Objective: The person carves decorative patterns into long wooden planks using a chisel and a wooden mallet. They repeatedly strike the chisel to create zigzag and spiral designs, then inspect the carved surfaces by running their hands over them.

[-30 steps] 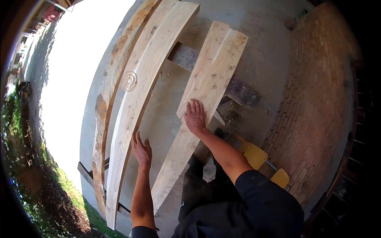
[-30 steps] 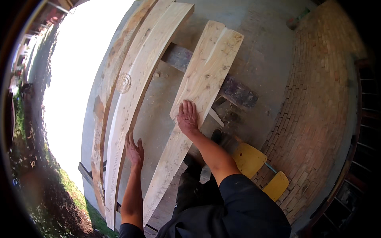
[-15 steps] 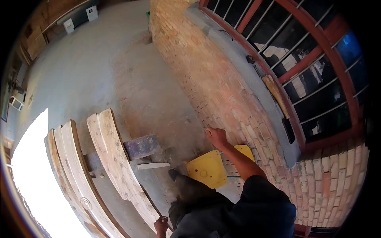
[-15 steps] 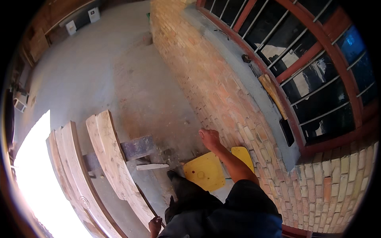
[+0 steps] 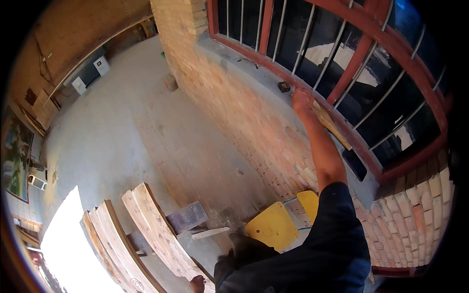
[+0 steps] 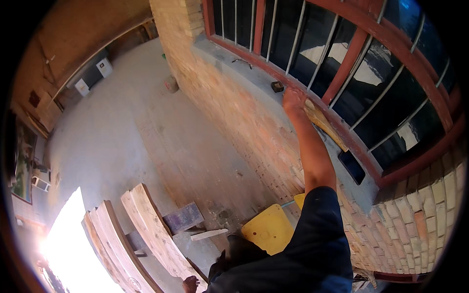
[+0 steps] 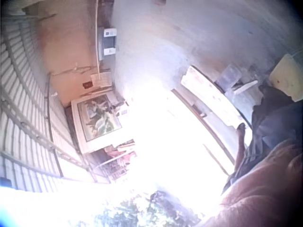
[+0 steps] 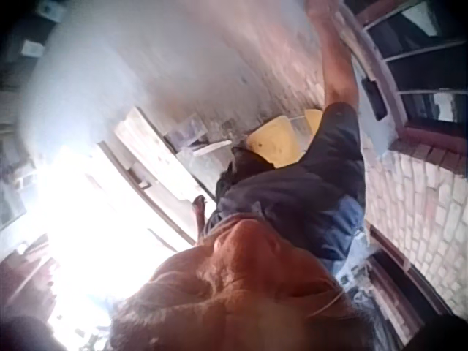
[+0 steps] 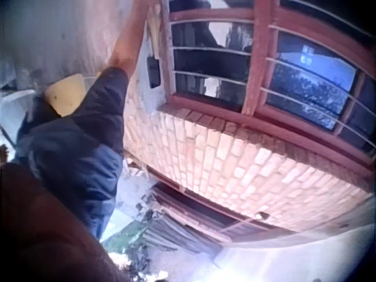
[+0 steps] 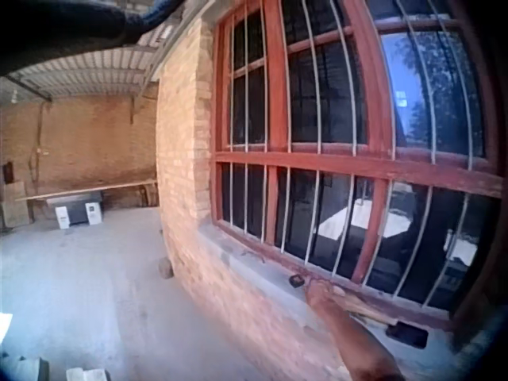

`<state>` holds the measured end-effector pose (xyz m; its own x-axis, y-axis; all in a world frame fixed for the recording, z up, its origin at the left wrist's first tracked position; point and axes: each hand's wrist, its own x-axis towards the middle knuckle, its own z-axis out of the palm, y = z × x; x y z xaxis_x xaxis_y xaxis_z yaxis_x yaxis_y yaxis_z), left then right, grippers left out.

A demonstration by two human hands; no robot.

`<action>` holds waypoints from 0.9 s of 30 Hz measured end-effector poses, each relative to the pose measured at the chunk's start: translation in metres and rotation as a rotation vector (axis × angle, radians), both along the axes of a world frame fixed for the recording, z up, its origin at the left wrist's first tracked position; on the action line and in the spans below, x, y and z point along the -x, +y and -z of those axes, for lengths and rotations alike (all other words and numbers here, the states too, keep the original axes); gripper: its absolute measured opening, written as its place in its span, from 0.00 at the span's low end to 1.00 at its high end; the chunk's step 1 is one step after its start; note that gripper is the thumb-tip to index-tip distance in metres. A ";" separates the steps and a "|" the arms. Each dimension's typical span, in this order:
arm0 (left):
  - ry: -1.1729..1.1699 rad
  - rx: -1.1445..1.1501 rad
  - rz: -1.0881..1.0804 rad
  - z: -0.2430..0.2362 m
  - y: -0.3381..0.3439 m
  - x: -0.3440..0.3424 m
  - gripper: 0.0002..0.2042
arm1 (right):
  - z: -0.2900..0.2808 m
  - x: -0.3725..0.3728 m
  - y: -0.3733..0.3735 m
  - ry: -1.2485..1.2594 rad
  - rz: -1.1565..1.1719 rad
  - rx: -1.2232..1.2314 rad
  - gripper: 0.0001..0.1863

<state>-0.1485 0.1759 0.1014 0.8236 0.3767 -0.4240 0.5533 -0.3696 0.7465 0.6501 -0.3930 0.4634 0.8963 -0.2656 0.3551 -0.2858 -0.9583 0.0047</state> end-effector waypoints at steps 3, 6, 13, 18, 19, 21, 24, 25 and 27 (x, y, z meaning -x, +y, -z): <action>0.025 0.033 0.062 0.006 0.000 -0.020 0.16 | 0.023 -0.037 -0.042 -0.162 -0.030 0.056 0.18; 0.007 0.116 0.041 -0.012 0.005 0.001 0.16 | 0.023 -0.040 -0.033 0.130 -0.025 0.138 0.17; 0.174 0.380 -0.373 -0.031 0.000 0.034 0.18 | -0.035 -0.028 -0.017 -0.205 -0.098 -0.299 0.12; 0.229 0.397 -0.364 -0.038 0.000 0.032 0.18 | -0.024 -0.051 -0.020 -0.229 -0.149 -0.779 0.14; 0.218 0.397 -0.363 -0.039 0.000 0.031 0.19 | -0.021 -0.053 -0.018 -0.207 -0.138 -0.753 0.14; 0.164 0.334 -0.292 -0.042 -0.002 0.028 0.19 | -0.020 -0.058 -0.012 -0.166 -0.123 -0.702 0.14; 0.167 0.360 -0.354 -0.045 -0.008 0.022 0.20 | -0.018 -0.058 -0.005 -0.150 -0.141 -0.745 0.14; 0.185 0.393 -0.393 -0.045 -0.009 0.017 0.21 | -0.015 -0.063 -0.013 -0.148 -0.147 -0.732 0.14; 0.253 0.312 -0.318 -0.044 -0.009 0.005 0.21 | -0.005 -0.069 -0.027 -0.142 -0.158 -0.705 0.15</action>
<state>-0.1532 0.1666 0.1456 0.5458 0.4157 -0.7275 0.7799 0.0654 0.6225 0.7196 -0.4201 0.4688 0.9007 -0.3455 0.2634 -0.0960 -0.7495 -0.6550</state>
